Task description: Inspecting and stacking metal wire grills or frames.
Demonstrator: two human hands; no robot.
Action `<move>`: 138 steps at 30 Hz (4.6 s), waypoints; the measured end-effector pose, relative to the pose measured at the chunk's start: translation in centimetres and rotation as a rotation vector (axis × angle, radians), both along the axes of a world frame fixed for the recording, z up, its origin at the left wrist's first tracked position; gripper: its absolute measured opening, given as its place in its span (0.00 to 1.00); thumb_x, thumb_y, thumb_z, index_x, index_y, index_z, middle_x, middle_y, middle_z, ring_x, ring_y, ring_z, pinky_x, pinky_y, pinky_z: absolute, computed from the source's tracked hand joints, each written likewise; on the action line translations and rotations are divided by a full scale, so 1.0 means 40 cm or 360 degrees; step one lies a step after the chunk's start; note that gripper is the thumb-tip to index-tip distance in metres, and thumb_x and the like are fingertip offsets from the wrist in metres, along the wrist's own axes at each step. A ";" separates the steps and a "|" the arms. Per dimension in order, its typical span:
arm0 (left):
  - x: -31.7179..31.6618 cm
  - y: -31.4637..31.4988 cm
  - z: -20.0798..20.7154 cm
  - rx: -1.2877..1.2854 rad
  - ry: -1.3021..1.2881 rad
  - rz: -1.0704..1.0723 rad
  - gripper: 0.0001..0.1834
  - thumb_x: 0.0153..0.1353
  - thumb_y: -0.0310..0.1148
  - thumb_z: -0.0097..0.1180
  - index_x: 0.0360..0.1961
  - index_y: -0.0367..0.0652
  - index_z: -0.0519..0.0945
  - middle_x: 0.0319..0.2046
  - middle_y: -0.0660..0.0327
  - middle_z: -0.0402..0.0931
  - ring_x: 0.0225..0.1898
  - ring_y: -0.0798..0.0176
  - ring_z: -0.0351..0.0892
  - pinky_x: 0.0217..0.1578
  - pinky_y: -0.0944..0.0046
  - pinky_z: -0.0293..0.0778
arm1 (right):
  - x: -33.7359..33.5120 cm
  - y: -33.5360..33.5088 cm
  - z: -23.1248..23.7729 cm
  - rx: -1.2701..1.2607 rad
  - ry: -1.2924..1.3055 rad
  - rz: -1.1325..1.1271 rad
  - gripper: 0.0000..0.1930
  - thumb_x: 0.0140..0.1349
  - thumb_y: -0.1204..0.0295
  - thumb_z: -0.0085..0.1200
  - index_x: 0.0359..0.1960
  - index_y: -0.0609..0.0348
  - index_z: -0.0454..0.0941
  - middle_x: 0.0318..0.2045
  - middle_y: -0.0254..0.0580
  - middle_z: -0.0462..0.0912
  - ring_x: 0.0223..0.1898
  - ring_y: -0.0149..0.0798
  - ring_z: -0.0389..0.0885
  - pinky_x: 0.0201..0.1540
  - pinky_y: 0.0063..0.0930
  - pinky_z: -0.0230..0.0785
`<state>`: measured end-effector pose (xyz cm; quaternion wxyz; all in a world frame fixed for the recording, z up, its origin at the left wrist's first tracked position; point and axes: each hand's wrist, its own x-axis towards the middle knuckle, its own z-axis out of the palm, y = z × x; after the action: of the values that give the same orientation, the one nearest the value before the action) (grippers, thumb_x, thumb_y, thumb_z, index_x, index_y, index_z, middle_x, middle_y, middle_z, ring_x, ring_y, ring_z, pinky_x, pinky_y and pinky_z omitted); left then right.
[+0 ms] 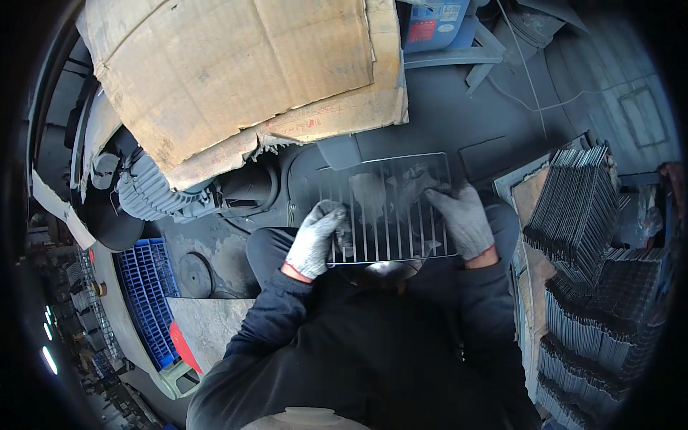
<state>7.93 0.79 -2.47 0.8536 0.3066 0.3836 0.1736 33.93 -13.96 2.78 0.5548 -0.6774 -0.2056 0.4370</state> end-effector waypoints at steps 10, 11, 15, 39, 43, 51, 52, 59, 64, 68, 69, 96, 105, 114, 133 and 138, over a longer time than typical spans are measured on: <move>-0.265 0.123 0.079 -0.0273 0.0098 0.0300 0.11 0.75 0.28 0.54 0.54 0.37 0.81 0.35 0.58 0.85 0.29 0.61 0.85 0.30 0.60 0.83 | -0.140 0.215 -0.091 0.0005 -0.0118 0.0707 0.12 0.73 0.65 0.64 0.39 0.62 0.87 0.25 0.39 0.86 0.22 0.33 0.83 0.27 0.28 0.76; -0.287 0.129 0.104 -0.0309 0.0127 0.0335 0.11 0.75 0.27 0.53 0.54 0.37 0.81 0.35 0.58 0.85 0.29 0.61 0.84 0.30 0.59 0.83 | -0.169 0.238 -0.100 -0.0208 0.0028 0.0699 0.12 0.74 0.65 0.63 0.38 0.62 0.87 0.24 0.39 0.86 0.20 0.33 0.82 0.25 0.28 0.74; -0.259 0.124 0.110 -0.0415 -0.0237 0.0240 0.12 0.74 0.26 0.53 0.53 0.35 0.81 0.38 0.57 0.84 0.32 0.62 0.83 0.31 0.60 0.82 | -0.128 0.203 -0.068 0.0151 0.0485 0.0511 0.11 0.75 0.68 0.60 0.39 0.63 0.88 0.26 0.40 0.88 0.22 0.31 0.82 0.26 0.26 0.73; -0.429 -0.026 0.190 0.0441 0.0209 0.0492 0.11 0.73 0.27 0.62 0.54 0.40 0.80 0.36 0.62 0.84 0.30 0.67 0.83 0.28 0.65 0.82 | -0.316 0.161 -0.036 0.0369 0.0022 0.0611 0.13 0.74 0.69 0.64 0.55 0.63 0.82 0.38 0.37 0.88 0.29 0.26 0.83 0.27 0.25 0.76; -0.441 -0.046 0.195 0.0657 0.0180 0.0468 0.14 0.71 0.25 0.63 0.56 0.40 0.78 0.39 0.63 0.84 0.33 0.68 0.84 0.31 0.65 0.84 | -0.313 0.082 -0.061 0.0272 0.0081 0.0617 0.16 0.74 0.71 0.63 0.60 0.62 0.78 0.45 0.38 0.86 0.41 0.28 0.84 0.40 0.27 0.81; -0.526 -0.059 0.237 0.0691 0.0285 0.0412 0.10 0.68 0.20 0.64 0.49 0.38 0.80 0.39 0.64 0.84 0.36 0.70 0.83 0.42 0.68 0.81 | -0.371 0.003 0.020 0.0116 0.0060 0.0806 0.17 0.74 0.76 0.63 0.62 0.61 0.77 0.49 0.39 0.86 0.49 0.32 0.86 0.54 0.29 0.80; -0.537 -0.064 0.241 0.0692 0.0269 0.0382 0.10 0.68 0.20 0.63 0.49 0.38 0.80 0.39 0.63 0.84 0.37 0.70 0.83 0.42 0.67 0.81 | -0.375 -0.004 0.019 0.0178 -0.0049 0.0859 0.16 0.74 0.77 0.62 0.61 0.62 0.77 0.49 0.39 0.86 0.49 0.32 0.86 0.54 0.29 0.80; -0.508 -0.088 0.249 0.0786 0.0391 0.0259 0.09 0.70 0.20 0.63 0.48 0.36 0.80 0.38 0.60 0.85 0.37 0.68 0.85 0.42 0.66 0.82 | -0.377 -0.029 0.014 0.0311 0.0387 0.0719 0.12 0.75 0.75 0.59 0.57 0.61 0.78 0.52 0.41 0.87 0.47 0.32 0.86 0.54 0.31 0.81; -0.449 -0.091 0.237 0.0832 0.0344 0.0271 0.08 0.69 0.20 0.63 0.48 0.36 0.80 0.37 0.61 0.84 0.36 0.69 0.84 0.42 0.66 0.81 | -0.362 -0.048 0.025 0.0493 0.0594 0.0544 0.08 0.75 0.83 0.54 0.52 0.62 0.77 0.51 0.44 0.87 0.48 0.33 0.86 0.53 0.28 0.81; -0.397 -0.099 0.238 0.0827 0.0343 0.0247 0.08 0.70 0.21 0.63 0.47 0.36 0.80 0.35 0.62 0.84 0.33 0.70 0.83 0.38 0.68 0.80 | -0.344 -0.055 0.051 0.0436 0.0567 0.0363 0.11 0.75 0.83 0.56 0.56 0.63 0.79 0.49 0.40 0.87 0.49 0.32 0.87 0.53 0.29 0.82; -0.387 -0.101 0.236 0.0815 0.0334 0.0200 0.08 0.70 0.21 0.63 0.47 0.36 0.80 0.34 0.62 0.84 0.31 0.70 0.83 0.36 0.69 0.79 | -0.341 -0.057 0.050 0.0433 0.0567 0.0358 0.11 0.75 0.83 0.56 0.56 0.63 0.79 0.49 0.40 0.87 0.49 0.32 0.87 0.53 0.29 0.82; -0.288 -0.153 0.137 0.0859 0.0225 0.0009 0.17 0.72 0.25 0.64 0.58 0.33 0.77 0.44 0.57 0.86 0.44 0.67 0.85 0.52 0.67 0.80 | -0.242 -0.077 0.068 0.0325 0.0334 -0.0173 0.12 0.75 0.77 0.60 0.57 0.60 0.83 0.43 0.35 0.89 0.39 0.28 0.87 0.42 0.25 0.82; -0.297 -0.173 0.129 0.1713 0.0640 -0.0127 0.18 0.61 0.31 0.75 0.50 0.39 0.85 0.41 0.56 0.88 0.36 0.59 0.85 0.39 0.61 0.79 | -0.184 -0.114 0.065 0.0432 0.0411 -0.0389 0.18 0.73 0.73 0.62 0.62 0.62 0.81 0.49 0.38 0.89 0.46 0.31 0.88 0.48 0.27 0.82; -0.275 -0.201 0.097 0.1647 0.0420 0.0068 0.14 0.64 0.27 0.71 0.49 0.39 0.84 0.40 0.60 0.87 0.41 0.65 0.87 0.40 0.65 0.79 | -0.156 -0.175 -0.005 0.0447 0.0234 -0.0336 0.18 0.69 0.83 0.57 0.60 0.63 0.85 0.49 0.50 0.90 0.52 0.44 0.88 0.56 0.35 0.81; -0.256 -0.207 0.058 0.1507 0.0322 0.0541 0.23 0.61 0.17 0.69 0.58 0.36 0.79 0.65 0.54 0.79 0.54 0.65 0.84 0.55 0.66 0.80 | -0.206 -0.153 0.018 0.0142 0.0349 -0.0350 0.19 0.73 0.65 0.66 0.57 0.67 0.85 0.46 0.40 0.90 0.43 0.32 0.89 0.46 0.25 0.83; -0.253 -0.210 0.076 0.1405 0.0338 0.0626 0.25 0.62 0.18 0.71 0.60 0.37 0.78 0.63 0.55 0.80 0.53 0.67 0.84 0.55 0.66 0.80 | -0.203 -0.157 -0.019 0.0196 0.0437 -0.0334 0.18 0.74 0.65 0.65 0.56 0.67 0.86 0.45 0.40 0.91 0.42 0.31 0.89 0.45 0.25 0.83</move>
<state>-2.18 -7.61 0.58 0.5495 0.5769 0.4088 0.4451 25.82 -20.24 2.03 0.6606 -0.5940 -0.0823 0.4517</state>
